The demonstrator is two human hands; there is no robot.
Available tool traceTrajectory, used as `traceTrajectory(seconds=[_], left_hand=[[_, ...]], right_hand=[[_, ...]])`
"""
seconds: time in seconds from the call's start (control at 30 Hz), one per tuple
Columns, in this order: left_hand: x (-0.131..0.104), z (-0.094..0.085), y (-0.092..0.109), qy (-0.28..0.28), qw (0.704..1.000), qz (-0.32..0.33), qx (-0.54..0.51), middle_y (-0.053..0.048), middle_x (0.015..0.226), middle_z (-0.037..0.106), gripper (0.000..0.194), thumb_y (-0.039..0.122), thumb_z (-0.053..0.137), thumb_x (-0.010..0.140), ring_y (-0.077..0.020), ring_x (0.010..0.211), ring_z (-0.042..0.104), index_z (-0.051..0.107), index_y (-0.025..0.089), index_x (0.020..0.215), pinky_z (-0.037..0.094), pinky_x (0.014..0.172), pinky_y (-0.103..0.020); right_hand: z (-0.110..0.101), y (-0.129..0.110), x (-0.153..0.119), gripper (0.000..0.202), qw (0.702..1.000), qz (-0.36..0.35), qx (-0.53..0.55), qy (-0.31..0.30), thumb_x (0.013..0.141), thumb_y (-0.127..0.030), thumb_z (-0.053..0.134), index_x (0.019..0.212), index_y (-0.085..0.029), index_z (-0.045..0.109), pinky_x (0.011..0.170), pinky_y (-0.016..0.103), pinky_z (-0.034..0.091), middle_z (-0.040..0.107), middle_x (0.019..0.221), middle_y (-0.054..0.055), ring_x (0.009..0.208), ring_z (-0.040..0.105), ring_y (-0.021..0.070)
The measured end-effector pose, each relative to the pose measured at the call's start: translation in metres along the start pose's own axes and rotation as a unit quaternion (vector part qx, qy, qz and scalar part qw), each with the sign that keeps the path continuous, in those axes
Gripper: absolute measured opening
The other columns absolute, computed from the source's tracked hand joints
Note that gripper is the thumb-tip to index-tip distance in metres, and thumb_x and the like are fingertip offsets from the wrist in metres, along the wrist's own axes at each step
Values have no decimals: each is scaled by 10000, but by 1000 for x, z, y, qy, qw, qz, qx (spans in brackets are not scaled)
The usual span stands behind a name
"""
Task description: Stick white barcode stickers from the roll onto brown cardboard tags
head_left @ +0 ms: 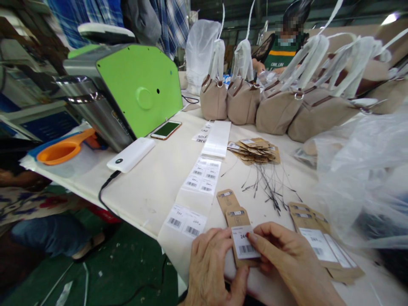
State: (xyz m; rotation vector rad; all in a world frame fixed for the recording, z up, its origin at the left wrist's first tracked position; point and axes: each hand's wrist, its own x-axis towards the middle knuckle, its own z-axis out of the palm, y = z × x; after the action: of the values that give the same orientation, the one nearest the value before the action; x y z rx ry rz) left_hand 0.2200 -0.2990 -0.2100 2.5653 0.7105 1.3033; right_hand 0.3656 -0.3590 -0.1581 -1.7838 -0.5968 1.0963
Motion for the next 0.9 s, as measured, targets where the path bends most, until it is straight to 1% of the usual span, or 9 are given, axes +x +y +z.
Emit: traceTrajectory(seconds=[0.2,0.33,0.47,0.57,0.67,0.73,0.83,0.9], left_hand=[[2,-1,-4,-6,1000,12,10,-110,1038,655,359,197,614,702,-226,1038,553,521,116,1039,455,849,-347],[1,-1,-3,-12,1000,21,12,-105,1040,654,358,198,615,702,-222,1042,549,523,114,1038,445,853,-340],[0,1,-1,-1,1000,1,2,-94,1047,652,339,204,591,734,-221,1049,540,519,129,1057,432,865,-348],[-1,2,-3,-1,1000,3,7,-96,1041,658,334,215,588,743,-222,1042,546,528,127,1060,439,856,-348],[-1,2,-6,-8,999,39,30,-106,1040,661,337,219,599,732,-227,1030,555,563,109,1048,444,845,-345],[0,2,-6,-9,997,59,42,-102,1051,660,326,217,601,730,-228,1018,562,591,121,1041,443,836,-344],[-1,5,-3,14,999,24,32,-94,1052,657,266,207,560,763,-233,1016,561,621,156,1017,432,842,-363],[-1,6,0,27,999,5,19,-101,1044,656,245,194,536,777,-240,1017,558,627,156,1002,425,852,-381]], right_hand=[[1,-1,0,317,1000,-1,7,-1,672,-497,644,630,-185,606,435,195,371,496,484,-39,457,431,85],[-1,1,2,328,1000,2,8,-8,677,-506,637,636,-183,602,428,193,357,488,484,-43,448,422,80],[-1,5,3,347,1000,6,3,-18,684,-525,625,651,-181,600,423,192,346,482,489,-46,441,410,74],[2,6,2,359,1000,0,-6,7,665,-542,629,647,-184,605,415,193,340,483,493,-44,443,406,77],[6,4,0,351,999,-13,-11,42,647,-542,630,628,-191,609,404,191,335,501,499,-38,442,403,80],[7,4,0,335,999,-18,-17,45,651,-535,625,620,-201,606,400,190,332,512,501,-37,441,407,83],[5,5,2,321,999,-21,-39,22,673,-531,600,627,-214,599,403,196,340,522,505,-35,451,436,97],[4,6,4,307,997,-35,-68,16,694,-518,579,636,-217,595,414,205,351,535,514,-31,461,458,107]])
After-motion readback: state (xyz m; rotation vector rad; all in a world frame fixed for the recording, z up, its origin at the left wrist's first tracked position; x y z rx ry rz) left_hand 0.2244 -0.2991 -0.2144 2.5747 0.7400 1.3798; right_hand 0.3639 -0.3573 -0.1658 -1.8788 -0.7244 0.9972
